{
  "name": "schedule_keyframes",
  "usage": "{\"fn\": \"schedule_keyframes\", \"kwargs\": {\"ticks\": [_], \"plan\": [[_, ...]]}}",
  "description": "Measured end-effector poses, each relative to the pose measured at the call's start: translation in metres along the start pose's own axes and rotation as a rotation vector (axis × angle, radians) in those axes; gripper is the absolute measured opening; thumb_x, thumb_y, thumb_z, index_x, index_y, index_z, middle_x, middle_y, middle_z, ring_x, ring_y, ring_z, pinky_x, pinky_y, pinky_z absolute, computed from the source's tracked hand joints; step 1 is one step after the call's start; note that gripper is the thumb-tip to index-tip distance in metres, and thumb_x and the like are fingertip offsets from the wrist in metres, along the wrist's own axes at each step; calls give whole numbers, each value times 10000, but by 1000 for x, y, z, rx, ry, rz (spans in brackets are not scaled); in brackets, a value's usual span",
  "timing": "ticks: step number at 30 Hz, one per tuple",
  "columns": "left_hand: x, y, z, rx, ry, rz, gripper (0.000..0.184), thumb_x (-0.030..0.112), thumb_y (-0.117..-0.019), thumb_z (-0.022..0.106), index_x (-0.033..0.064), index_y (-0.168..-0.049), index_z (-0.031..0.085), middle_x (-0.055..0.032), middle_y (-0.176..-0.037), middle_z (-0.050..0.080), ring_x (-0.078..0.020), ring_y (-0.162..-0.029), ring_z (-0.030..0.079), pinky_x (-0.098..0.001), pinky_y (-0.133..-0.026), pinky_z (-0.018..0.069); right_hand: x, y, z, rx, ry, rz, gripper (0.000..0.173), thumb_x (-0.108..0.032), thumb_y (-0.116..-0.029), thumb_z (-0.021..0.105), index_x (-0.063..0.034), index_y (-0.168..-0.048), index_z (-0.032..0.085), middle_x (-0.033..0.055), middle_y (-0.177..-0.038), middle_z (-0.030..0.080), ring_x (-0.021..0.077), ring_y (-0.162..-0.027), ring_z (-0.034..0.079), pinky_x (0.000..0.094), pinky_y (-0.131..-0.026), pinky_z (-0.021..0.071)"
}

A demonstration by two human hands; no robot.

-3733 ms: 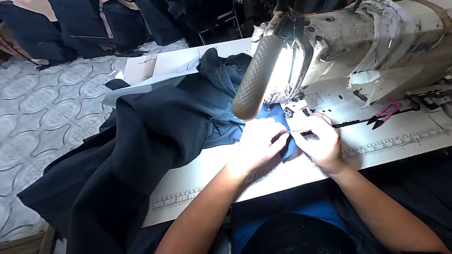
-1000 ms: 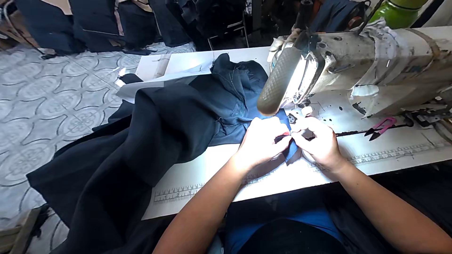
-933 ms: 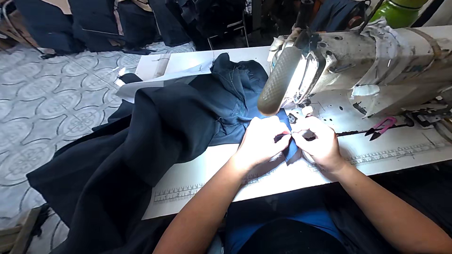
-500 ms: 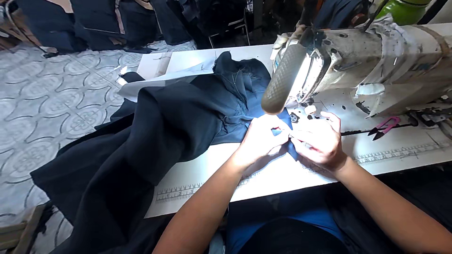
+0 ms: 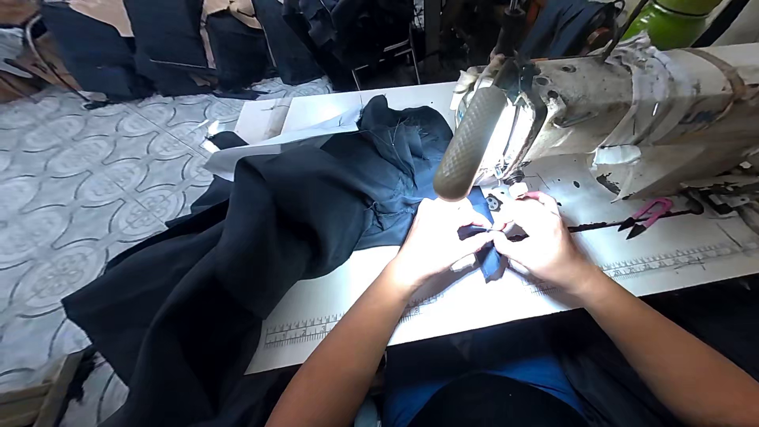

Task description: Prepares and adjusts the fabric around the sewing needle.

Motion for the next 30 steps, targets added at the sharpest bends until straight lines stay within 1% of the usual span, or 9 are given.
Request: {"fn": "schedule_keyframes", "kwargs": {"ticks": [4, 9, 12, 14, 17, 21, 25, 27, 30], "plan": [[1, 0, 0, 45, -82, 104, 161, 240, -916, 684, 137, -901, 806, -23, -833, 665, -171, -828, 624, -424, -777, 415, -4, -2, 0, 34, 133, -111, 127, -150, -857, 645, -83, -770, 709, 76, -773, 705, 200, -788, 672, 500, -1026, 373], [3, 0, 1, 40, -194, 219, 153, 196, -894, 666, 149, -914, 810, -51, -893, 692, -234, -844, 627, -444, -753, 425, -2, -2, 3, -34, 184, -137, 168, -184, -864, 608, -76, -755, 677, 89, -716, 666, 236, -745, 664, 538, -1006, 376], [3, 1, 0, 59, -200, 253, 141, 168, -896, 679, 155, -931, 815, -51, -983, 733, -241, -876, 633, -442, -755, 420, 1, 2, 2, -8, 146, -268, 229, -188, -914, 563, -68, -759, 680, 78, -680, 645, 212, -689, 628, 454, -908, 408], [1, 0, -1, 108, -197, 257, 161, 140, -898, 665, 152, -947, 818, -51, -1008, 758, -248, -905, 660, -451, -762, 427, 6, 6, -11, 4, 178, -461, 248, -179, -1001, 535, -96, -891, 741, 87, -826, 739, 207, -841, 691, 394, -916, 476], [-3, -2, -1, 165, -185, 245, 160, 139, -922, 655, 147, -948, 813, -41, -953, 764, -238, -888, 666, -446, -759, 429, 9, 7, -30, -85, 333, -710, 267, -137, -1060, 495, -194, -1181, 726, 51, -1090, 756, 203, -1081, 655, 350, -983, 424], [-5, -4, 4, 189, -150, 235, 156, 134, -918, 665, 141, -961, 815, -41, -928, 758, -233, -881, 654, -446, -784, 417, 12, 1, -24, -177, 399, -853, 327, -72, -1057, 467, -168, -1235, 724, -8, -1205, 757, 151, -1147, 673, 330, -977, 457], [-11, -4, 6, 258, -138, 208, 139, 144, -918, 689, 130, -968, 818, -53, -923, 758, -229, -875, 651, -435, -787, 418, 20, -4, -14, -171, 419, -876, 357, -41, -1029, 472, -169, -1208, 753, -31, -1211, 756, 152, -1102, 677, 331, -917, 461], [-13, -5, 6, 280, -120, 193, 137, 142, -917, 693, 128, -969, 819, -56, -912, 754, -228, -870, 641, -429, -792, 415, 20, -7, -11, -159, 435, -884, 353, -30, -1019, 478, -156, -1191, 760, -26, -1202, 756, 160, -1010, 658, 333, -847, 432], [-13, -7, 8, 294, -128, 188, 132, 150, -915, 697, 133, -962, 819, -64, -926, 759, -241, -882, 652, -441, -791, 422, 21, -9, -6, -152, 399, -903, 320, -39, -1002, 493, -111, -1116, 783, 15, -1114, 779, 177, -869, 669, 341, -732, 448]]}}
Point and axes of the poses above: each hand's wrist, its own y-axis away from the middle knuckle, its own z-axis out of the palm, x = y × z, the point moved 3 cm from there along -y, towards the middle knuckle
